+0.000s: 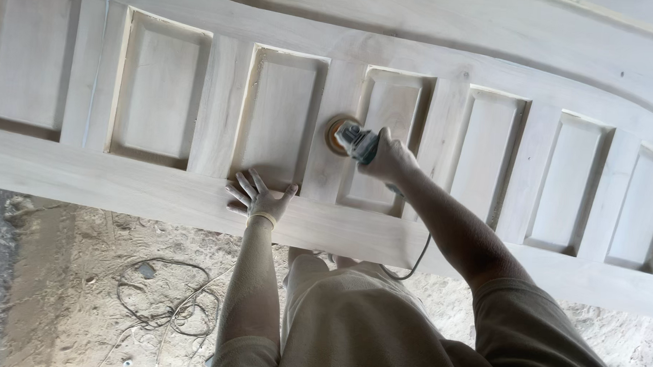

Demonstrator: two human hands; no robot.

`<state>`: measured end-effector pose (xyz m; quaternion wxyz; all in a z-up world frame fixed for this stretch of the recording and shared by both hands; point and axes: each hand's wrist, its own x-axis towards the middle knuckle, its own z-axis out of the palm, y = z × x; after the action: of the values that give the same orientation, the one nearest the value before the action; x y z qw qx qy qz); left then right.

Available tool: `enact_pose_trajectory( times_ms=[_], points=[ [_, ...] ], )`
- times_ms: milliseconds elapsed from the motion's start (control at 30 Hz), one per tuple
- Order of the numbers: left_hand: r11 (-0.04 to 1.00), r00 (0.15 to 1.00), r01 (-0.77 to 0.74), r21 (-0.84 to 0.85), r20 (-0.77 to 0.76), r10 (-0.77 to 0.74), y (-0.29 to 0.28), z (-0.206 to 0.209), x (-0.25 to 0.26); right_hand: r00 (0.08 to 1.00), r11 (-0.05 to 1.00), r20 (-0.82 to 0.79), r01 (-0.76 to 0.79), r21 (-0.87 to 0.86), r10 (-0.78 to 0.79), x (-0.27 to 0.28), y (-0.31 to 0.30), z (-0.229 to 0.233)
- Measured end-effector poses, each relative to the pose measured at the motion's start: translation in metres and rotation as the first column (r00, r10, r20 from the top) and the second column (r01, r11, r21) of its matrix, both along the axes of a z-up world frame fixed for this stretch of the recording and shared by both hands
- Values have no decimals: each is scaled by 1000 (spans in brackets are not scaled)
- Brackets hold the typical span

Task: The person uses an orbital sander to smooth the surface of a large white wooden door laid flat on the floor. They move the sander systematically across the raised panels and flat areas while wearing gloves.

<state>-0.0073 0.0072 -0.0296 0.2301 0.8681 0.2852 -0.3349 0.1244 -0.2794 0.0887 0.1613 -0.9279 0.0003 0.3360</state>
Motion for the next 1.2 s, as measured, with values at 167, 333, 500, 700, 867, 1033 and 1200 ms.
enact_pose_trajectory(
  times_ms=[167, 333, 500, 700, 867, 1033, 1200],
  points=[
    [999, 996, -26, -43, 90, 30, 11, -27, -8, 988, 988, 1, -156, -7, 156, -58, 3, 2],
    [991, 981, -64, -115, 177, 84, 17, -48, -11, 959, 959, -19, -283, 22, 284, -99, 15, -2],
    [985, 987, -58, -164, 137, 81, 19, -44, -12, 951, 950, 29, -308, 48, 307, -87, 36, 3],
    [970, 991, 8, -244, 128, 24, 26, -46, -12, 999, 1000, -18, -28, 4, 28, -5, 55, -6],
    [969, 998, 43, -242, 58, -30, 25, -54, -13, 982, 992, 144, 124, 23, -126, 64, 67, -2],
    [930, 994, 98, -353, 81, -74, 31, -46, -15, 928, 944, 175, 325, 53, -330, 65, 72, 3],
    [841, 979, 117, -529, -83, -188, 58, -21, -11, 932, 931, 4, 363, -31, -363, -4, 77, -5]
  ],
)
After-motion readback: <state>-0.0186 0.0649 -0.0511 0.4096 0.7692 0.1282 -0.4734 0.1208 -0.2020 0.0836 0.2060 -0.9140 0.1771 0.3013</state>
